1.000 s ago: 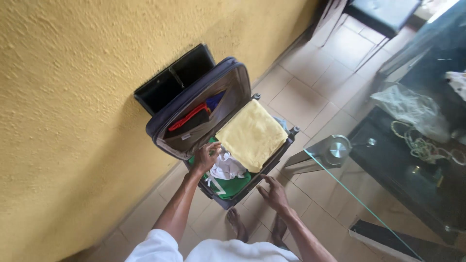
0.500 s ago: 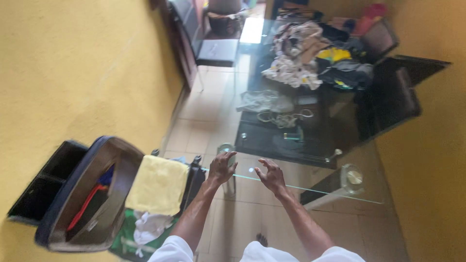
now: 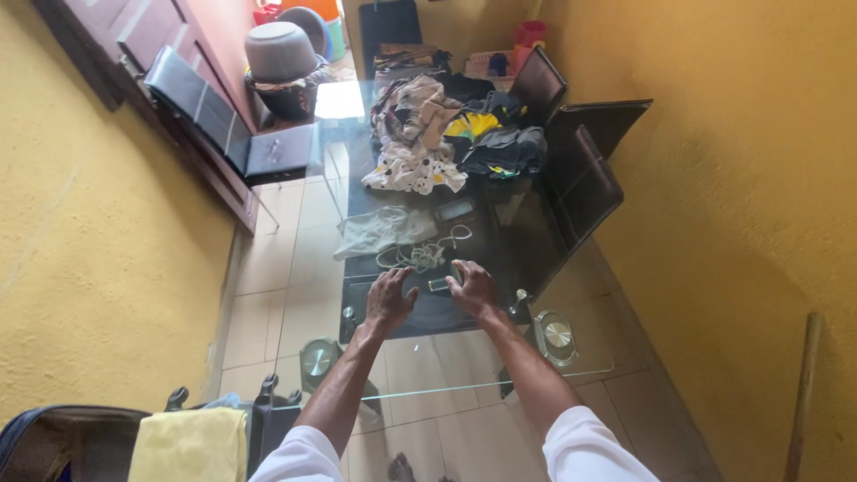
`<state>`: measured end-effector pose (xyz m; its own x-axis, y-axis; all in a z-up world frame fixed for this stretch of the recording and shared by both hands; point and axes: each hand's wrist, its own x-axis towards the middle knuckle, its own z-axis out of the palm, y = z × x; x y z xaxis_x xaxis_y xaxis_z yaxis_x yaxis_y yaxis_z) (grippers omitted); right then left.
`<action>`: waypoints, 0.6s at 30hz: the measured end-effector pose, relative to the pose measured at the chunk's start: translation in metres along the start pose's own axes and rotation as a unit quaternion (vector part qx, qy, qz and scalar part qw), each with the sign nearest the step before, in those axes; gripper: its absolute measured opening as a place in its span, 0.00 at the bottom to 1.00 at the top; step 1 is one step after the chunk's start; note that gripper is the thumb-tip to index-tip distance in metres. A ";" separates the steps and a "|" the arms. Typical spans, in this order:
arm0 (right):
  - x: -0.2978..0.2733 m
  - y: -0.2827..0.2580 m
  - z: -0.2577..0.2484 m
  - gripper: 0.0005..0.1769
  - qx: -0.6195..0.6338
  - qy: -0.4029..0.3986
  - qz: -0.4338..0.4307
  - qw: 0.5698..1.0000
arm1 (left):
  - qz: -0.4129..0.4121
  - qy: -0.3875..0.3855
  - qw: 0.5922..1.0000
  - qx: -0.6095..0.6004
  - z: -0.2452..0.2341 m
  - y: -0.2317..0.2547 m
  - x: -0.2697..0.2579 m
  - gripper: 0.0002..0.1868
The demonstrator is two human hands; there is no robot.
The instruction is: Folding various items of clothing and packing them into a suitcase.
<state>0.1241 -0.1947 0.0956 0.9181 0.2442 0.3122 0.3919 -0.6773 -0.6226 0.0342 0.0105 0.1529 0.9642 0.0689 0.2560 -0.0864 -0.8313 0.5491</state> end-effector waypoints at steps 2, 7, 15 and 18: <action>0.023 0.010 0.000 0.24 -0.007 0.007 0.004 1.000 | 0.011 -0.002 1.000 -0.005 0.010 -0.003 0.028 0.27; 0.084 0.040 0.006 0.24 -0.033 0.020 0.009 0.999 | 0.021 -0.021 1.000 -0.004 0.039 -0.017 0.093 0.27; 0.161 0.056 0.013 0.24 -0.081 -0.018 0.093 0.992 | 0.013 -0.060 0.997 -0.047 0.072 -0.052 0.177 0.26; 0.182 0.062 0.015 0.23 -0.093 -0.022 0.107 0.990 | 0.006 -0.077 0.997 -0.028 0.087 -0.059 0.211 0.27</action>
<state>0.3162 -0.1815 0.1027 0.9821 0.1097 0.1534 0.1752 -0.8314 -0.5274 0.2643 0.0266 0.1053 0.9898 -0.0303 0.1393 -0.1077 -0.7989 0.5918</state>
